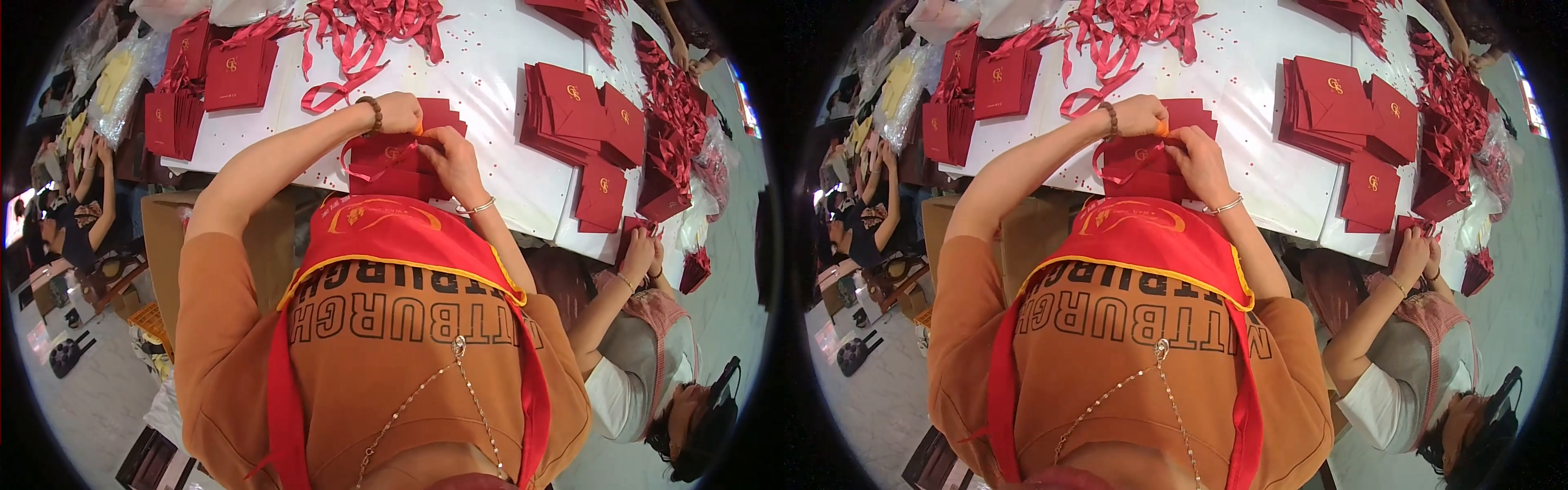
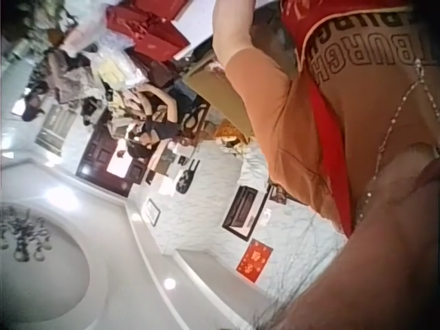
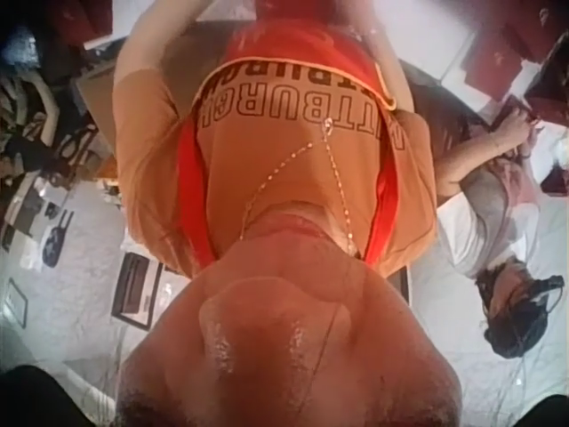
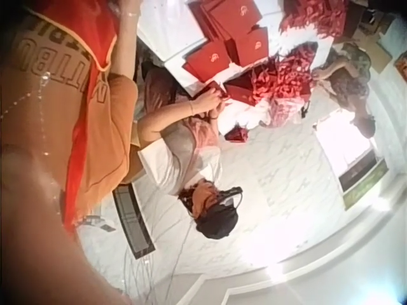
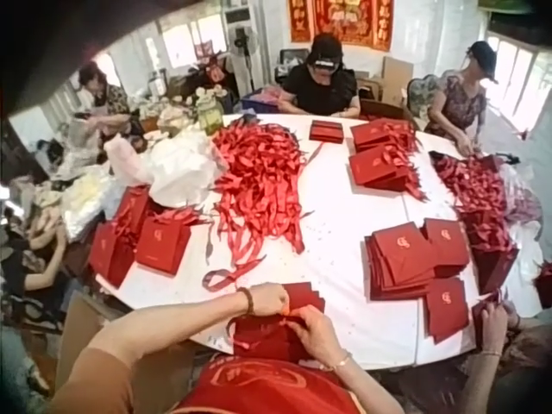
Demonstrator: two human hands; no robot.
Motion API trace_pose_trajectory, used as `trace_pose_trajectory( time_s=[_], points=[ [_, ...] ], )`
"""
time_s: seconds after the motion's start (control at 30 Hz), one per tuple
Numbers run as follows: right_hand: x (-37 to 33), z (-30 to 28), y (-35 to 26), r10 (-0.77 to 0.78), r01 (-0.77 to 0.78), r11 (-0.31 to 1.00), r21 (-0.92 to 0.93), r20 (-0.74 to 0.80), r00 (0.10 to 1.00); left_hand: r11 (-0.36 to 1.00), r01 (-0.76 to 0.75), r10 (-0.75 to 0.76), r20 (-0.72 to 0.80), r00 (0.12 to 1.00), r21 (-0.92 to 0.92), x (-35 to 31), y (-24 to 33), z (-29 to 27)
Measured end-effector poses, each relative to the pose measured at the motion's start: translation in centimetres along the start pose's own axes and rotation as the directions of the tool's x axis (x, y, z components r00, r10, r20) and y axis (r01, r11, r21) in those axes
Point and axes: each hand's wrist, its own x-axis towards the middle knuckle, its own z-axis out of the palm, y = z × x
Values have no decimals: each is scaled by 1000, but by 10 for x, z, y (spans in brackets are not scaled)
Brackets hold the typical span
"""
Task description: Tying pink ribbons onto red paper gift bags at a workstation.
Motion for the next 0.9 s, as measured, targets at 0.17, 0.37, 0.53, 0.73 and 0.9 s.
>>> trace_pose_trajectory(
  time_s=[0.17, 0.37, 0.53, 0.73, 0.9],
  points=[
    [2, -3, -4, 61, -62, 998, 25, 46, 997, 1000, -17, 17, -122, 992, 2, -7, -2, 9],
    [-1, -7, -8, -8, 2, 999, 53, 105, 994, 979, 91, -143, -300, 943, -180, 0, -10, -5],
    [1, -5, -6, 16, -21, 998, 67, 78, 997, 963, 96, -184, -353, 917, -252, 6, -26, -17],
    [0, -3, -1, 18, -24, 997, 68, 78, 997, 962, 272, -253, -275, 928, 34, 1, -10, -11],
    [1, -1, 3, -12, 7, 997, 79, 64, 998, 976, 205, -181, -259, 949, 73, -4, -7, -13]
  ],
)
